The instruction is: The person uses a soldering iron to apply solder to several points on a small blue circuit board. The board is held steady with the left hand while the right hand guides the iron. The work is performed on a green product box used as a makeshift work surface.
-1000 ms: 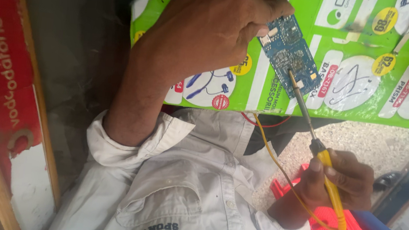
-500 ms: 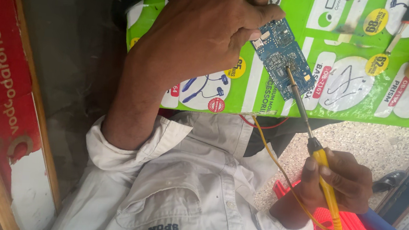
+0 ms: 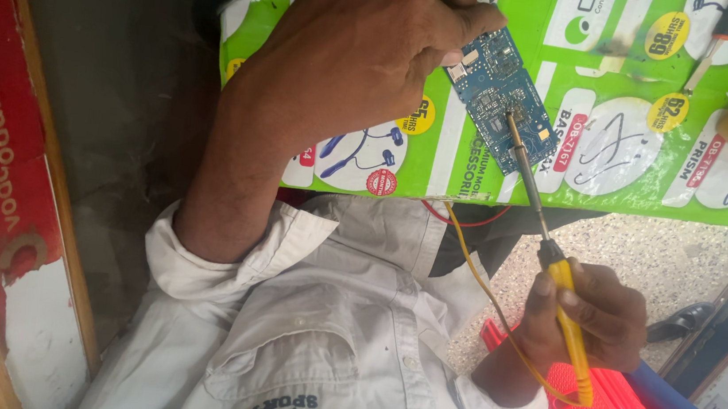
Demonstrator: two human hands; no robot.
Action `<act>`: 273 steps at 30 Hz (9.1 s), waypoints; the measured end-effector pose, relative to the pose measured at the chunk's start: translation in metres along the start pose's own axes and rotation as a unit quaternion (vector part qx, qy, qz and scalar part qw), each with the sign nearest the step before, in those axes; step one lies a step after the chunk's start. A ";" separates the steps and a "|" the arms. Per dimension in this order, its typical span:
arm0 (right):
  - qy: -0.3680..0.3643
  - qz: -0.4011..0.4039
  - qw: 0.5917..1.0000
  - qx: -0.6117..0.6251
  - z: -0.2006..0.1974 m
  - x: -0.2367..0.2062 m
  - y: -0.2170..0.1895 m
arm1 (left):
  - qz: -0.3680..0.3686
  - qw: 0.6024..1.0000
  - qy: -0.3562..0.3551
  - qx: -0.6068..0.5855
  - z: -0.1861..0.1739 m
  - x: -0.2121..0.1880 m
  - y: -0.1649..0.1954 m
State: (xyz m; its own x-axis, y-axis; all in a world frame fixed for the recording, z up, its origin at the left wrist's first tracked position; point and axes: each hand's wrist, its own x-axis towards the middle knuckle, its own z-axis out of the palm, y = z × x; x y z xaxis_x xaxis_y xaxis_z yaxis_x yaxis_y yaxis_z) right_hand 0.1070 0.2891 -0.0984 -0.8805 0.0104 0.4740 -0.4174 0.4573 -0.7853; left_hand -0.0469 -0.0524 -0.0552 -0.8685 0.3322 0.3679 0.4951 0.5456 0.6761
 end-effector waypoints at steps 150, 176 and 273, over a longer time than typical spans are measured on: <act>0.049 -0.053 0.997 -0.012 0.005 -0.026 0.017 | -0.001 0.999 -0.044 0.029 0.000 -0.006 -0.006; 0.066 -0.039 0.997 -0.005 0.008 -0.031 0.019 | -0.021 0.998 -0.046 0.029 -0.003 -0.004 -0.002; -0.094 -0.094 0.991 -0.009 0.001 0.003 -0.017 | -0.076 0.994 -0.084 0.004 0.001 -0.002 -0.002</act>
State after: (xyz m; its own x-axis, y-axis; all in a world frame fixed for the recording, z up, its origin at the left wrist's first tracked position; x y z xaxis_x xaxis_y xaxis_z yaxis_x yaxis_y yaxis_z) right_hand 0.1106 0.2807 -0.0842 -0.8148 -0.2406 0.5274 -0.5750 0.4512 -0.6825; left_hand -0.0456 -0.0534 -0.0576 -0.9172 0.3693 0.1496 0.3596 0.6053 0.7101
